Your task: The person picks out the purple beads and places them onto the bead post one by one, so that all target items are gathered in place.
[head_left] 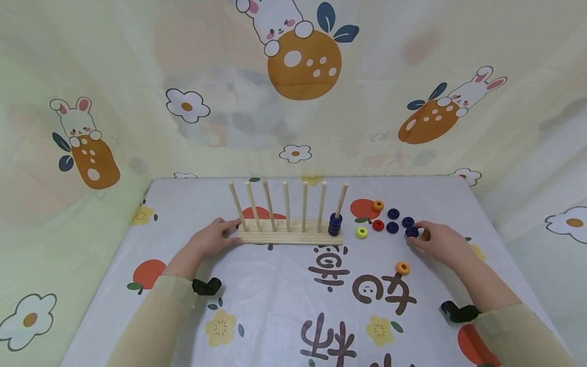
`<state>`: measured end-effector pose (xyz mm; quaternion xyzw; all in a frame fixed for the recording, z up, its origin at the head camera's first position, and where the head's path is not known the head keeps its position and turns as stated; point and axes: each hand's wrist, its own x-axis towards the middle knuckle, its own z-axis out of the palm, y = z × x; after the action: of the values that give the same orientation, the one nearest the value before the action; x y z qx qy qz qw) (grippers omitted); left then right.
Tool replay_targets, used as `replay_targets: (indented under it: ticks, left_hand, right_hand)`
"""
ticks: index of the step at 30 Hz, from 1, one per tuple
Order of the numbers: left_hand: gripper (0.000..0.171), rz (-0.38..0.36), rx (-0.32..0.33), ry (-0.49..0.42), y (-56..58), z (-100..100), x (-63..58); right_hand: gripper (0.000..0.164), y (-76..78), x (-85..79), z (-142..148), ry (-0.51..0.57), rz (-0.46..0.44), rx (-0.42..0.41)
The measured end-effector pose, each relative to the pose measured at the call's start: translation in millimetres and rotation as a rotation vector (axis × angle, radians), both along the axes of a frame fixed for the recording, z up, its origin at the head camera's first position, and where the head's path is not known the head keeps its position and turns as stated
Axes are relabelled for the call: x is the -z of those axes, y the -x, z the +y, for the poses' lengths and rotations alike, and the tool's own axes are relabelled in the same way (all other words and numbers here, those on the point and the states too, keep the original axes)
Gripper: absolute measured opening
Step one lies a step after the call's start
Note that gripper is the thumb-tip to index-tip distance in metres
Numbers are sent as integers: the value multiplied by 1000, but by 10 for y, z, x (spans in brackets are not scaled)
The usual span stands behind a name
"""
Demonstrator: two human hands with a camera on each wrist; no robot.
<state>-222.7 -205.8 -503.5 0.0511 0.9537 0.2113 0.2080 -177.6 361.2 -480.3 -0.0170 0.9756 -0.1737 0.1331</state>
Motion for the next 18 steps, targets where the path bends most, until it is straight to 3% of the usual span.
replay_targets:
  ticks: [18]
  left_hand:
    - [73,3,-1,1,-7,-5,-7]
  right_hand:
    - [51,-12,-355,-313,-13,66,-64]
